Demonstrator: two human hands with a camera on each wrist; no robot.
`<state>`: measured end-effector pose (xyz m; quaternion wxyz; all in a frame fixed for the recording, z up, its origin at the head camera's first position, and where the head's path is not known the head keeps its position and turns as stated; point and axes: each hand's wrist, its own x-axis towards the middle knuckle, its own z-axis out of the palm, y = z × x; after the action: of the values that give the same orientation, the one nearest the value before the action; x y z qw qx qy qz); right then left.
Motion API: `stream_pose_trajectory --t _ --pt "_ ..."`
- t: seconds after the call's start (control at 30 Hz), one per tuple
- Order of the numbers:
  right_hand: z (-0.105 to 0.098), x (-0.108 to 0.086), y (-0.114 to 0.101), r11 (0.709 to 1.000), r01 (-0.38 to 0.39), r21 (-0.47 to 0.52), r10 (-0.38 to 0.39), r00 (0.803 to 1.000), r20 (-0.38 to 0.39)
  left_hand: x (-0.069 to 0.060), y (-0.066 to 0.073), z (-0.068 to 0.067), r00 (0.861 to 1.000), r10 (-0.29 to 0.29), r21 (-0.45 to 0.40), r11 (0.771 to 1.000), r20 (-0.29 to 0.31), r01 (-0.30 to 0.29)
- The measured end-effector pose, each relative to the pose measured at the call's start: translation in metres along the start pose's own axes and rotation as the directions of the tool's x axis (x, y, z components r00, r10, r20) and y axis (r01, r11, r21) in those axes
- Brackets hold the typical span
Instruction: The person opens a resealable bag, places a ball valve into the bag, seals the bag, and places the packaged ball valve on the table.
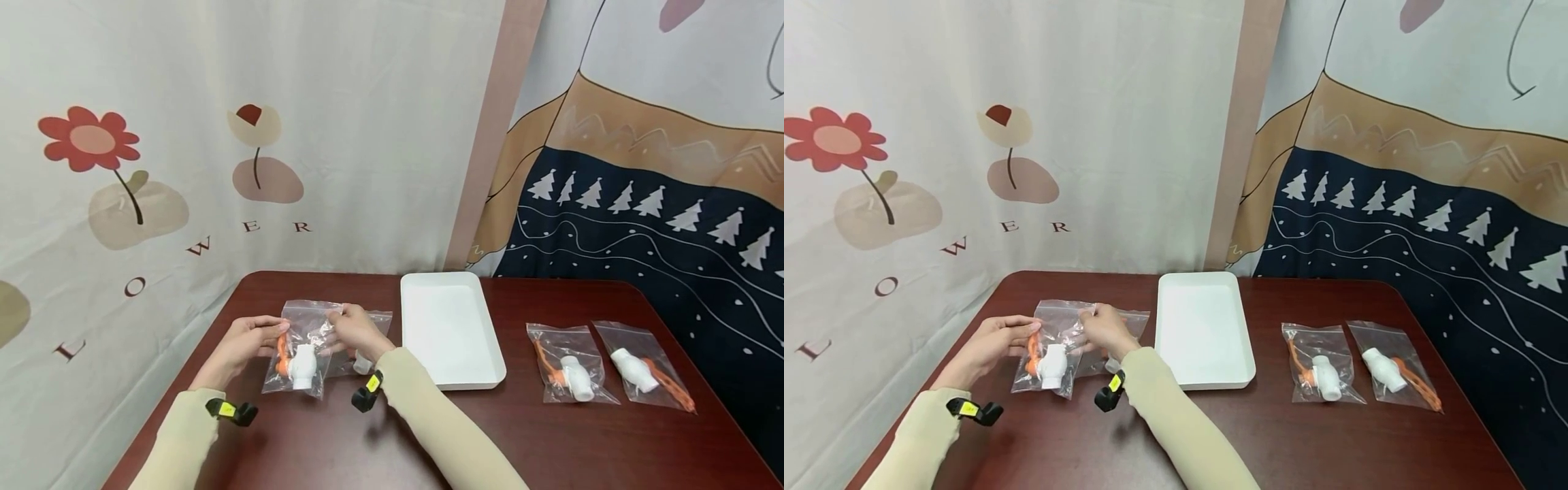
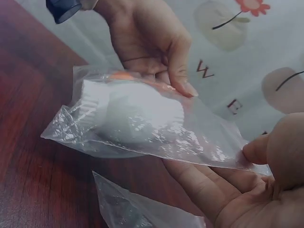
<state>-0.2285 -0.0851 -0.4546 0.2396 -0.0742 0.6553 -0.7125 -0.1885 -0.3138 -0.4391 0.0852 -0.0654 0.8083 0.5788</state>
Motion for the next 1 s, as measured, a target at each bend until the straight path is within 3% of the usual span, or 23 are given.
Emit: stream_pose_trajectory --t 0.1,0.23,0.33,0.43,0.6,0.7,0.87,0.93,1.0 --pt "0.007 0.006 0.002 0.999 0.001 -0.039 0.0 1.0 0.006 0.002 -0.006 -0.009 1.0 -0.023 0.034 0.999 0.002 0.023" --pt "0.012 0.012 0.003 0.966 0.014 -0.258 -0.023 0.999 -0.034 0.004 -0.017 -0.017 0.998 -0.059 0.06 0.996 0.018 0.058" --pt "0.014 0.014 0.006 0.878 0.037 -0.478 -0.08 0.994 -0.069 0.004 -0.025 -0.021 0.995 -0.091 0.062 0.994 0.033 0.089" --pt "0.015 0.017 0.008 0.787 0.057 -0.615 -0.131 0.989 -0.075 0.003 -0.03 -0.023 0.992 -0.122 0.075 0.99 0.04 0.118" --pt "0.017 0.023 0.009 0.619 0.074 -0.782 -0.205 0.976 -0.069 0.002 -0.031 -0.023 0.987 -0.152 0.108 0.983 0.052 0.146" --pt "0.02 0.026 0.009 0.537 0.075 -0.841 -0.223 0.973 -0.056 0.001 -0.03 -0.023 0.986 -0.158 0.144 0.978 0.057 0.149" --pt "0.022 0.029 0.007 0.447 0.082 -0.891 -0.251 0.967 -0.036 -0.001 -0.028 -0.022 0.985 -0.174 0.231 0.959 0.014 0.166" --pt "0.021 0.028 0.007 0.423 0.088 -0.902 -0.253 0.967 -0.024 -0.002 -0.028 -0.02 0.984 -0.176 0.251 0.953 -0.006 0.172" --pt "0.02 0.026 0.006 0.418 0.095 -0.903 -0.249 0.968 -0.013 -0.002 -0.027 -0.018 0.983 -0.18 0.261 0.948 -0.03 0.181"
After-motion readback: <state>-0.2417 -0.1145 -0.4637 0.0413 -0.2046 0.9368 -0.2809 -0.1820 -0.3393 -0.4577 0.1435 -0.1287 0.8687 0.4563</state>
